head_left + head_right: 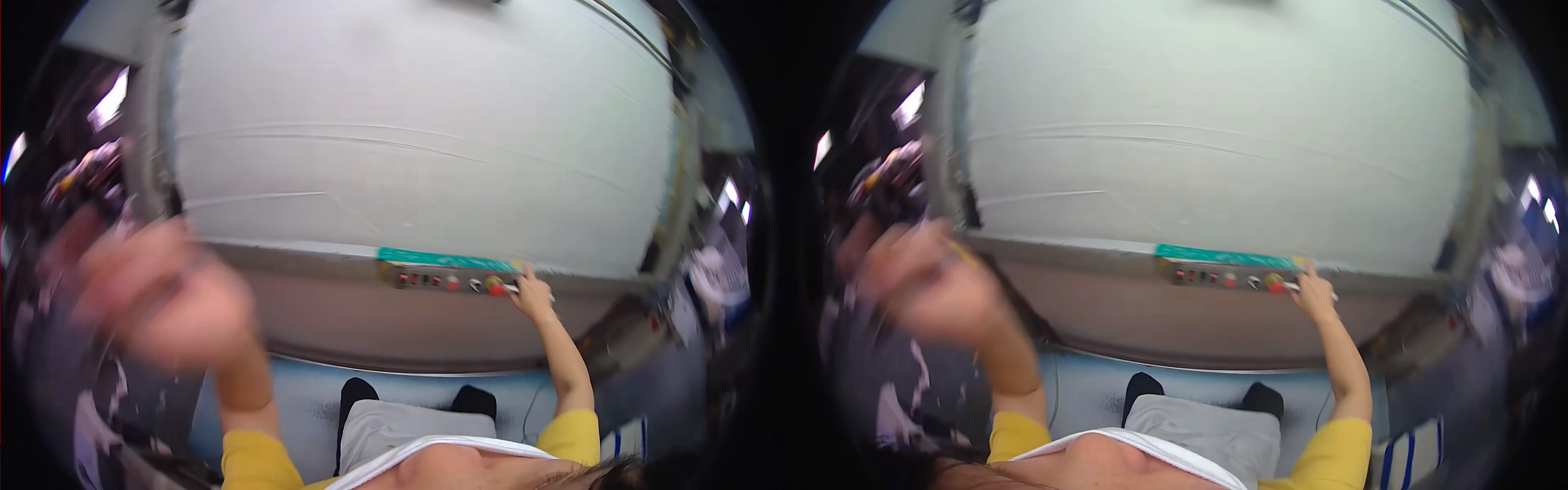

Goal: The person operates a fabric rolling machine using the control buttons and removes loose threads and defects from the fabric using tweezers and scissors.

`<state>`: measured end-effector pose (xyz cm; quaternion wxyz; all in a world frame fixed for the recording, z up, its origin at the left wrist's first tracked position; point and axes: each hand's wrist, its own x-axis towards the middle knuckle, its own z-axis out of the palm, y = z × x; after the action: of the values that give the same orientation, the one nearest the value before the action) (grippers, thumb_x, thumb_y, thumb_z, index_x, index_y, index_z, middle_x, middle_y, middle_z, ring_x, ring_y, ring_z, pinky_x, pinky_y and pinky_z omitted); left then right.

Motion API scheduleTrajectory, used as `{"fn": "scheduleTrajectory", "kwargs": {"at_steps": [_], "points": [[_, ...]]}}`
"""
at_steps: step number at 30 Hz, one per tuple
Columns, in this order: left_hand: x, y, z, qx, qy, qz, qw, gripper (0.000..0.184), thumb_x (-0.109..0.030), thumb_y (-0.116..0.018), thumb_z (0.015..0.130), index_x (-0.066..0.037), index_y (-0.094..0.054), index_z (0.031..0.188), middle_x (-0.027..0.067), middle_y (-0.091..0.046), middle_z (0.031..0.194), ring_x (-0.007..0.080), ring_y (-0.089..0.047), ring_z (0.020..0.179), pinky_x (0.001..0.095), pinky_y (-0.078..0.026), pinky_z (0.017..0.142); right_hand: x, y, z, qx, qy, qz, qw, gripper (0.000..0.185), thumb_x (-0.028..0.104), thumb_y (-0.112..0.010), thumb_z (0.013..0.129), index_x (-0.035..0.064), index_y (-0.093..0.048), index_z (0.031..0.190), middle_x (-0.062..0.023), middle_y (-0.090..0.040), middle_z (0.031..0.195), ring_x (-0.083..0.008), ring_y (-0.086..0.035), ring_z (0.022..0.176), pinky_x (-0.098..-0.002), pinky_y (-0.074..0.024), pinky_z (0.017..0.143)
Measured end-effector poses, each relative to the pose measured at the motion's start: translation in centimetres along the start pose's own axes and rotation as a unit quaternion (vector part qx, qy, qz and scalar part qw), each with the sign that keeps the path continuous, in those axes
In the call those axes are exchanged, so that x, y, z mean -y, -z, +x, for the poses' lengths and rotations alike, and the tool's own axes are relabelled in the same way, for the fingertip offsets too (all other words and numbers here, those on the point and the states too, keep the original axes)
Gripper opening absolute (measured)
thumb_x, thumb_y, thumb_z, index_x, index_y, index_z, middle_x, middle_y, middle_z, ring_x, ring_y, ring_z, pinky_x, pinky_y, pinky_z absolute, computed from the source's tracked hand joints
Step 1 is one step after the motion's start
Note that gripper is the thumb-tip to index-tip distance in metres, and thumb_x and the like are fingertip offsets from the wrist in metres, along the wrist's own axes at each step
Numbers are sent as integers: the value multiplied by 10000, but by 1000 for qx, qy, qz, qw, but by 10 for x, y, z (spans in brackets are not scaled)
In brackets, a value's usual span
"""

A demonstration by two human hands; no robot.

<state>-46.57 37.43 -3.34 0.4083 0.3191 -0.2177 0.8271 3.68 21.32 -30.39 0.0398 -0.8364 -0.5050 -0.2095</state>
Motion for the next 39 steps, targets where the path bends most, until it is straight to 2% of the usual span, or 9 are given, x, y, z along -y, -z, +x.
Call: {"fn": "scheduleTrajectory", "kwargs": {"at_steps": [1,2,3,4,7,11,21,26,39], "points": [[-38,-4,18,196,-164,96,962,175,-233,-538,965,-89,-593,881,-7,-503,698,93,-492,649,233,-422,647,2,5,-1,-1,7,-7,1000,312,311,-745,740,71,-640,908,-254,-487,1361,-351,-686,717,-429,-557,614],[-20,-7,17,198,-135,62,969,175,-233,-538,965,-89,-593,881,-7,-503,698,93,-492,649,233,-422,647,7,13,-2,24,-15,-19,999,328,313,-745,749,57,-624,916,-215,-481,1352,-352,-679,764,-446,-552,645],[-2,-13,9,200,-105,29,974,177,-234,-539,965,-89,-594,881,-7,-503,701,92,-490,648,233,-421,647,7,16,-2,45,-24,-7,999,345,310,-744,750,58,-619,949,-222,-461,1386,-345,-686,772,-438,-557,651],[13,-21,2,202,-76,-4,976,178,-236,-539,964,-89,-594,881,-8,-504,704,92,-488,647,233,-421,646,0,2,-4,22,-15,-5,1000,346,320,-742,752,61,-622,947,-234,-450,1401,-339,-689,766,-437,-558,650],[46,-43,-25,200,-6,-86,976,183,-242,-540,963,-88,-596,882,-8,-507,713,91,-482,643,232,-419,644,2,3,-6,19,-15,-4,1000,312,327,-729,741,41,-644,834,-244,-503,1339,-324,-691,714,-422,-562,628],[65,-68,-50,193,28,-148,970,189,-249,-542,961,-87,-598,883,-9,-510,724,89,-474,639,232,-417,642,4,8,-2,48,-26,-9,998,353,342,-736,712,19,-671,840,-252,-503,1327,-325,-688,689,-422,-562,618],[95,-105,-88,173,34,-210,962,205,-267,-546,957,-84,-603,884,-12,-519,753,86,-455,628,231,-412,635,-9,15,-5,20,-21,-6,1000,377,341,-737,720,-11,-662,834,-282,-496,1316,-326,-687,686,-408,-558,637],[92,-112,-94,195,41,-194,961,213,-276,-547,954,-83,-606,885,-13,-523,767,84,-445,623,230,-409,632,-2,-3,-7,-19,-3,17,1000,366,324,-743,714,-12,-642,820,-293,-493,1311,-330,-685,681,-411,-557,634],[75,-94,-102,178,-3,-116,977,236,-299,-552,949,-79,-613,888,-16,-534,804,80,-420,609,228,-402,624,-6,-6,-6,-12,3,39,999,341,310,-741,730,-1,-633,821,-288,-484,1321,-343,-679,663,-426,-556,628]]}}
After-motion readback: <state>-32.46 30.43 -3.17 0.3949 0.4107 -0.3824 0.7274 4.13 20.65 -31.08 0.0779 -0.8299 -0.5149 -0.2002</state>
